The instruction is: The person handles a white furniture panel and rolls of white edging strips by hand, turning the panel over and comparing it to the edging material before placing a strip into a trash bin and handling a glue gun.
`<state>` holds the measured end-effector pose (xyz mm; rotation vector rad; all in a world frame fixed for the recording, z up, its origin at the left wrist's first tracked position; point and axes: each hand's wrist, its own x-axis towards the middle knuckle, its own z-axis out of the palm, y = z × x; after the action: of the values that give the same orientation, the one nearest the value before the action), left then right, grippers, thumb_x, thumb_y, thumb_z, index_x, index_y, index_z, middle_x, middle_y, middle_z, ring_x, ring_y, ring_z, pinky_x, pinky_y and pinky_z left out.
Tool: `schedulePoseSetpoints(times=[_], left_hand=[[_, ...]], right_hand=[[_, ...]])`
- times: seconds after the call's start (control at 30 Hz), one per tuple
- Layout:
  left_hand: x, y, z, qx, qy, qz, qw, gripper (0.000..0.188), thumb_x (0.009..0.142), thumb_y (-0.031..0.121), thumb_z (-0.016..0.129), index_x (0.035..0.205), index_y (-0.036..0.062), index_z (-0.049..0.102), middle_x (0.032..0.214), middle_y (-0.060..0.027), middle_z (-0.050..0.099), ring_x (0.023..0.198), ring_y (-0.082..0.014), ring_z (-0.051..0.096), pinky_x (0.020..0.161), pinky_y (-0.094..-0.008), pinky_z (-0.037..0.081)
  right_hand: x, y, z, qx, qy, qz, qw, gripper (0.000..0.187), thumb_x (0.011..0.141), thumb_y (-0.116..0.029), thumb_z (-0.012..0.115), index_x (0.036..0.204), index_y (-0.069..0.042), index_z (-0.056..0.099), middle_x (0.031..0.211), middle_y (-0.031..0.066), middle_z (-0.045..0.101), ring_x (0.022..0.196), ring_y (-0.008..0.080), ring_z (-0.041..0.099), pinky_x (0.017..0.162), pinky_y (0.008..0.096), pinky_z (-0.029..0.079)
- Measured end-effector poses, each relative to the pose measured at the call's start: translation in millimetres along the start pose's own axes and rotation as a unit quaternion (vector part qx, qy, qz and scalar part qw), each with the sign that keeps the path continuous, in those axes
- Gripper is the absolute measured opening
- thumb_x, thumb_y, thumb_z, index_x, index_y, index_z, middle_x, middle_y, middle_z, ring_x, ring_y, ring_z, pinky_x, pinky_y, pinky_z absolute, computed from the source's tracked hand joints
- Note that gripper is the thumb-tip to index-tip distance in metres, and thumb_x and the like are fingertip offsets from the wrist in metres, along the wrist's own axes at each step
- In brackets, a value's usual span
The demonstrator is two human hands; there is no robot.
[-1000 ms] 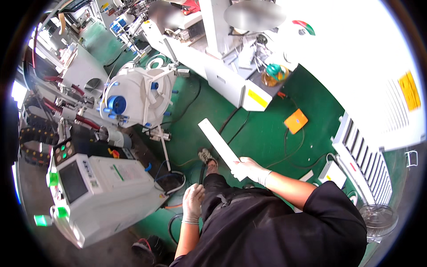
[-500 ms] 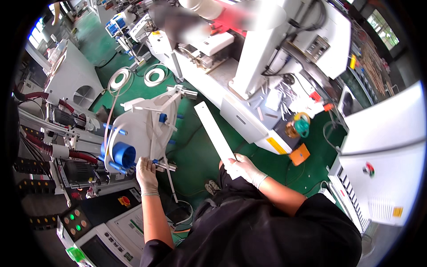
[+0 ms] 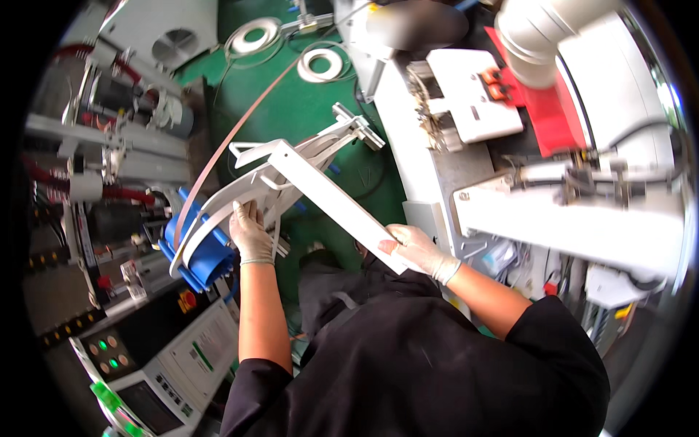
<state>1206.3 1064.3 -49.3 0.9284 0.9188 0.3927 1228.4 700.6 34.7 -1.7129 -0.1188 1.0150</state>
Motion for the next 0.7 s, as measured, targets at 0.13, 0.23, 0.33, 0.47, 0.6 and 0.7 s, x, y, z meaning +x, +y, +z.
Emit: schedulePoseSetpoints(times=[0.13, 0.23, 0.33, 0.47, 0.6, 0.7], left_hand=[[-51, 39, 37, 0.044, -0.003, 0.065, 0.997, 0.041, 0.108, 0.034, 0.05, 0.127, -0.0014, 0.058, 0.116, -0.0107, 0.07, 0.104, -0.0175, 0.067, 0.093, -0.0322, 0.05], [-83, 68, 10, 0.057, -0.042, 0.051, 0.996, 0.042, 0.107, 0.035, 0.051, 0.124, -0.0025, 0.059, 0.107, -0.0107, 0.071, 0.097, -0.0177, 0.068, 0.09, -0.0333, 0.052], [-92, 86, -7, 0.017, -0.111, 0.038, 0.993, 0.041, 0.106, 0.032, 0.053, 0.118, -0.0065, 0.061, 0.1, -0.0142, 0.072, 0.092, -0.0209, 0.069, 0.088, -0.0351, 0.054], [-92, 107, 7, -0.069, -0.146, -0.015, 0.987, 0.04, 0.104, 0.031, 0.057, 0.106, -0.0078, 0.068, 0.095, -0.0169, 0.074, 0.089, -0.0244, 0.071, 0.087, -0.0387, 0.055], [-88, 114, -11, -0.047, -0.154, -0.027, 0.987, 0.042, 0.102, 0.032, 0.061, 0.107, -0.0085, 0.068, 0.095, -0.018, 0.074, 0.089, -0.0248, 0.071, 0.087, -0.0388, 0.055], [-88, 121, -14, -0.069, -0.141, -0.032, 0.987, 0.046, 0.101, 0.035, 0.063, 0.112, -0.0098, 0.065, 0.097, -0.019, 0.073, 0.09, -0.0254, 0.07, 0.086, -0.0385, 0.054]], right_hand=[[38, -58, -32, 0.06, -0.04, 0.018, 0.997, 0.038, 0.096, -0.028, 0.07, 0.112, 0.005, 0.061, 0.101, 0.0049, 0.064, 0.095, 0.0103, 0.058, 0.084, 0.028, 0.048], [55, -130, -32, 0.001, -0.104, 0.045, 0.994, 0.041, 0.094, -0.033, 0.072, 0.104, 0.006, 0.064, 0.095, 0.0054, 0.062, 0.09, 0.0102, 0.057, 0.082, 0.028, 0.048], [78, -182, -33, -0.136, -0.176, 0.066, 0.973, 0.046, 0.088, -0.037, 0.077, 0.106, 0.005, 0.069, 0.092, 0.0085, 0.067, 0.088, 0.0126, 0.06, 0.081, 0.0295, 0.049], [105, -217, -44, -0.23, -0.224, 0.064, 0.945, 0.042, 0.084, -0.033, 0.08, 0.101, 0.005, 0.071, 0.09, 0.0103, 0.071, 0.085, 0.0133, 0.064, 0.079, 0.0288, 0.051], [134, -247, -39, -0.221, -0.254, 0.083, 0.938, 0.046, 0.079, -0.034, 0.082, 0.102, 0.005, 0.073, 0.091, 0.0124, 0.073, 0.086, 0.0154, 0.068, 0.079, 0.0295, 0.053], [155, -276, -29, -0.252, -0.275, 0.062, 0.926, 0.051, 0.077, -0.036, 0.084, 0.102, 0.007, 0.074, 0.09, 0.0137, 0.074, 0.084, 0.0168, 0.069, 0.079, 0.03, 0.053]])
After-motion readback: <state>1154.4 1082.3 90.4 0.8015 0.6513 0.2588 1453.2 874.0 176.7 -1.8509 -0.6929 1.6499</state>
